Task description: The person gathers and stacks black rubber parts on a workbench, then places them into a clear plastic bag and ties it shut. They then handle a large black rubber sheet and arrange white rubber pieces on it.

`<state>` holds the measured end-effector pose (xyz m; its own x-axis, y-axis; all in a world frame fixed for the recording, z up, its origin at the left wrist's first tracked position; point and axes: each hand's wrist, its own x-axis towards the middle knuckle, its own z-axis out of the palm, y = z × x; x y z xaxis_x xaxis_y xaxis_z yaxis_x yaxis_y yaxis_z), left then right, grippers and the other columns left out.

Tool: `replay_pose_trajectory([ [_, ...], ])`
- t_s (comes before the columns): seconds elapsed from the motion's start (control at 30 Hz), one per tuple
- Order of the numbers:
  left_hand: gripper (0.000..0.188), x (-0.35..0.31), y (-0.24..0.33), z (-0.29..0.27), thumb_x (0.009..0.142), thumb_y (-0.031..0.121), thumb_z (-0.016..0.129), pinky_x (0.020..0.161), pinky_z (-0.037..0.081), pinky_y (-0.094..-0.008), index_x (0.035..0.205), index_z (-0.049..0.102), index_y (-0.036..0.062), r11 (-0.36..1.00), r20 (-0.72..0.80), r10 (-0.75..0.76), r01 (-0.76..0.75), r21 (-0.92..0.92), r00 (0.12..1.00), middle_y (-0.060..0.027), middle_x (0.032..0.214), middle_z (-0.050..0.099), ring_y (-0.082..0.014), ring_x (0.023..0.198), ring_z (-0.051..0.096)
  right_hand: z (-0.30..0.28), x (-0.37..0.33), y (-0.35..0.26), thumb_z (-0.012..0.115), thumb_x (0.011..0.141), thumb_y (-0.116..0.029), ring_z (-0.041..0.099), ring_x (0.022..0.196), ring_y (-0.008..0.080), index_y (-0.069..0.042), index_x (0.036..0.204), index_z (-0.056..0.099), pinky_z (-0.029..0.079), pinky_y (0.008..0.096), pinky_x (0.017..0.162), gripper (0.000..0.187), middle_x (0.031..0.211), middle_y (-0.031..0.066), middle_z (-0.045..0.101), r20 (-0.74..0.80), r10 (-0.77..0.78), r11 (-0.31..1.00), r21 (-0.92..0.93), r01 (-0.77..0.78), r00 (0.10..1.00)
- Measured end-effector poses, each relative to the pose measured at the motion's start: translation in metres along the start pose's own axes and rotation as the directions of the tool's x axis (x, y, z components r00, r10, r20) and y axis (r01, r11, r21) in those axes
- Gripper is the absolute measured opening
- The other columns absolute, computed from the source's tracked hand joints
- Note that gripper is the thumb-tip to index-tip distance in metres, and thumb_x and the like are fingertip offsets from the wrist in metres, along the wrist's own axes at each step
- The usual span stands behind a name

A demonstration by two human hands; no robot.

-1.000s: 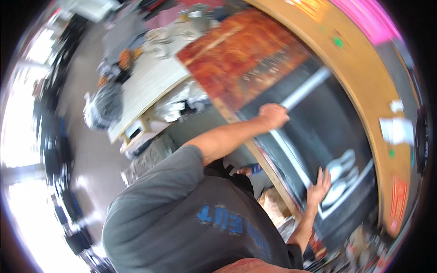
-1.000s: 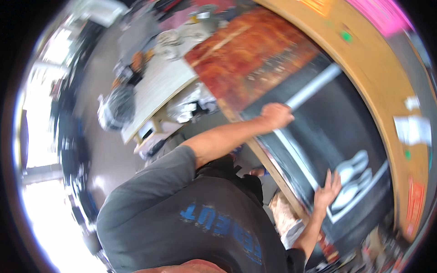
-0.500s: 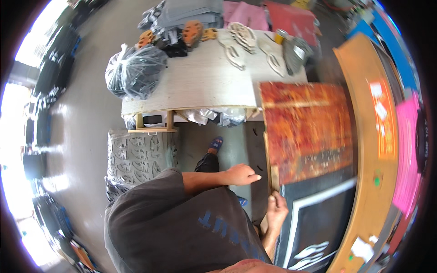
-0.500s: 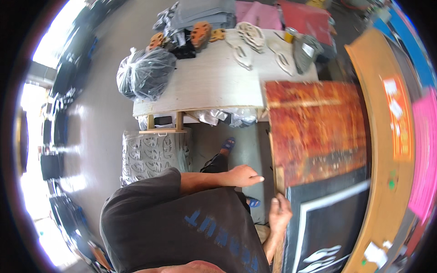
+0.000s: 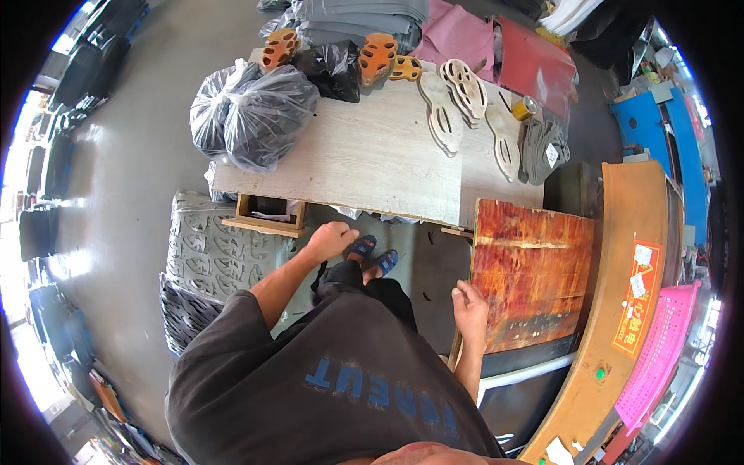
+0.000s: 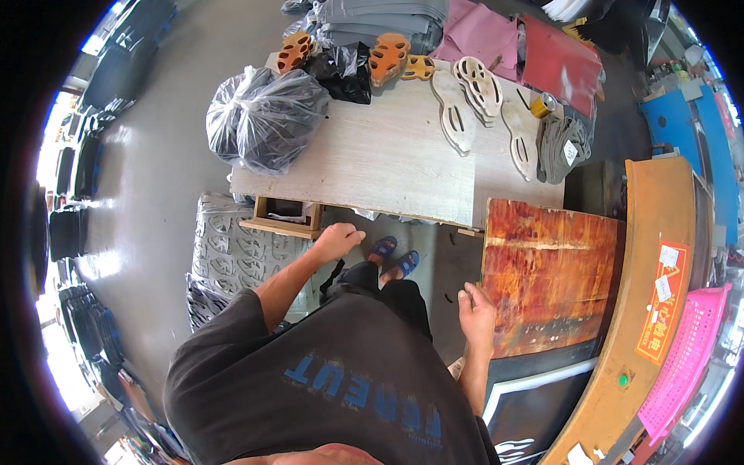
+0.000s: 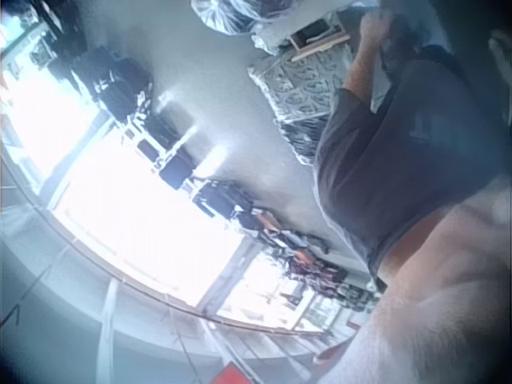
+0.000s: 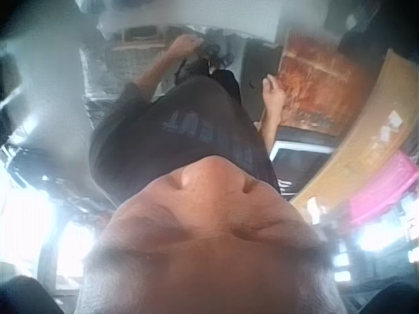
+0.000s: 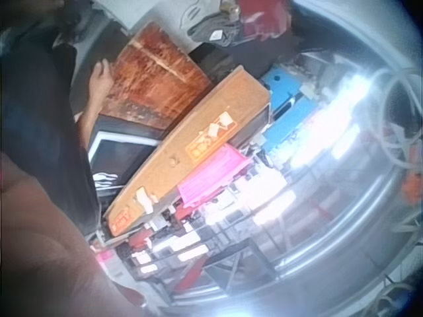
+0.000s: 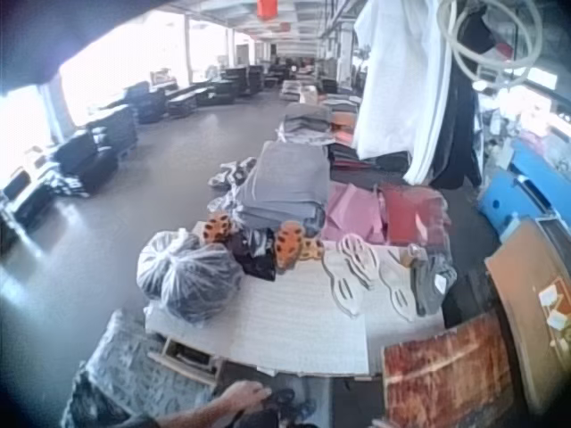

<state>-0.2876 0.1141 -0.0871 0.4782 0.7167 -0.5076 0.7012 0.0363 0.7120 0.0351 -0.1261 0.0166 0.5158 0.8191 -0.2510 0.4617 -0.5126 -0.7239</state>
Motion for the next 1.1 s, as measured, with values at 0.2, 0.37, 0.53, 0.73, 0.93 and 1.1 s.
replay_pose_trajectory([
  [0.2, 0.034, -0.014, 0.036, 0.032, 0.096, 0.034, 0.069, 0.075, 0.059, -0.0404, 0.095, 0.077, 0.0008, 0.991, 0.074, -0.004, 0.014, -0.134, 0.997, -0.0183, 0.083, 0.075, -0.0309, 0.075, 0.076, 0.015, 0.027, 0.003, 0.071, 0.100, -0.021, 0.074, 0.107, 0.0340, -0.002, 0.121, 0.076, 0.058, 0.0399, 0.093, 0.030, 0.117, 0.0176, 0.076, 0.047, -0.098, 0.995, 0.015, 0.097, 0.994],
  [0.37, 0.035, 0.036, 0.056, 0.044, 0.095, 0.037, 0.068, 0.087, 0.059, -0.0476, 0.102, 0.079, 0.0041, 0.997, 0.074, 0.075, -0.077, 0.025, 0.994, -0.0189, 0.102, 0.078, -0.0407, 0.098, 0.074, 0.029, 0.007, 0.018, 0.072, 0.099, -0.023, 0.074, 0.107, 0.0338, -0.004, 0.120, 0.077, 0.058, 0.0399, 0.092, 0.028, 0.116, 0.0163, 0.076, 0.020, -0.073, 0.996, 0.057, 0.072, 0.997],
  [0.53, 0.040, 0.119, 0.081, 0.064, 0.096, 0.042, 0.068, 0.086, 0.057, -0.0488, 0.103, 0.078, 0.0038, 0.988, -0.037, 0.124, -0.120, 0.101, 0.992, -0.0236, 0.098, 0.076, -0.0426, 0.095, 0.073, 0.017, -0.023, 0.037, 0.073, 0.098, -0.017, 0.075, 0.106, 0.0342, -0.001, 0.119, 0.076, 0.058, 0.0385, 0.092, 0.027, 0.115, 0.0187, 0.076, -0.004, 0.043, 0.991, 0.125, -0.042, 0.999],
  [0.73, 0.050, 0.269, 0.135, 0.045, 0.093, 0.049, 0.072, 0.097, 0.057, -0.0500, 0.121, 0.075, 0.0076, 0.978, -0.120, 0.083, -0.058, 0.199, 0.989, -0.0230, 0.115, 0.076, -0.0402, 0.111, 0.072, 0.007, -0.060, 0.054, 0.073, 0.099, -0.014, 0.076, 0.097, 0.0281, 0.000, 0.118, 0.076, 0.060, 0.0352, 0.085, 0.024, 0.111, 0.0186, 0.077, -0.081, 0.252, 0.950, 0.210, -0.230, 0.964],
  [0.93, 0.126, 0.389, 0.210, 0.018, 0.077, 0.068, 0.081, 0.114, 0.046, -0.0496, 0.163, 0.025, -0.0060, 0.969, -0.271, -0.064, 0.125, 0.214, 0.960, -0.0301, 0.155, 0.047, -0.0408, 0.145, 0.049, 0.036, -0.070, 0.035, 0.075, 0.098, -0.013, 0.076, 0.099, 0.0289, 0.000, 0.120, 0.075, 0.060, 0.0366, 0.087, 0.026, 0.110, 0.0185, 0.077, -0.070, 0.438, 0.877, 0.249, -0.410, 0.896],
  [1.1, 0.156, 0.422, 0.256, 0.054, 0.068, 0.078, 0.081, 0.112, 0.042, -0.0572, 0.166, -0.002, -0.0113, 0.874, -0.278, -0.251, 0.341, 0.347, 0.927, -0.0362, 0.161, 0.029, -0.0448, 0.147, 0.036, 0.055, -0.056, 0.004, 0.074, 0.099, -0.016, 0.075, 0.106, 0.0352, -0.001, 0.122, 0.075, 0.059, 0.0388, 0.093, 0.028, 0.117, 0.0208, 0.076, 0.007, 0.476, 0.824, 0.348, -0.448, 0.880],
])
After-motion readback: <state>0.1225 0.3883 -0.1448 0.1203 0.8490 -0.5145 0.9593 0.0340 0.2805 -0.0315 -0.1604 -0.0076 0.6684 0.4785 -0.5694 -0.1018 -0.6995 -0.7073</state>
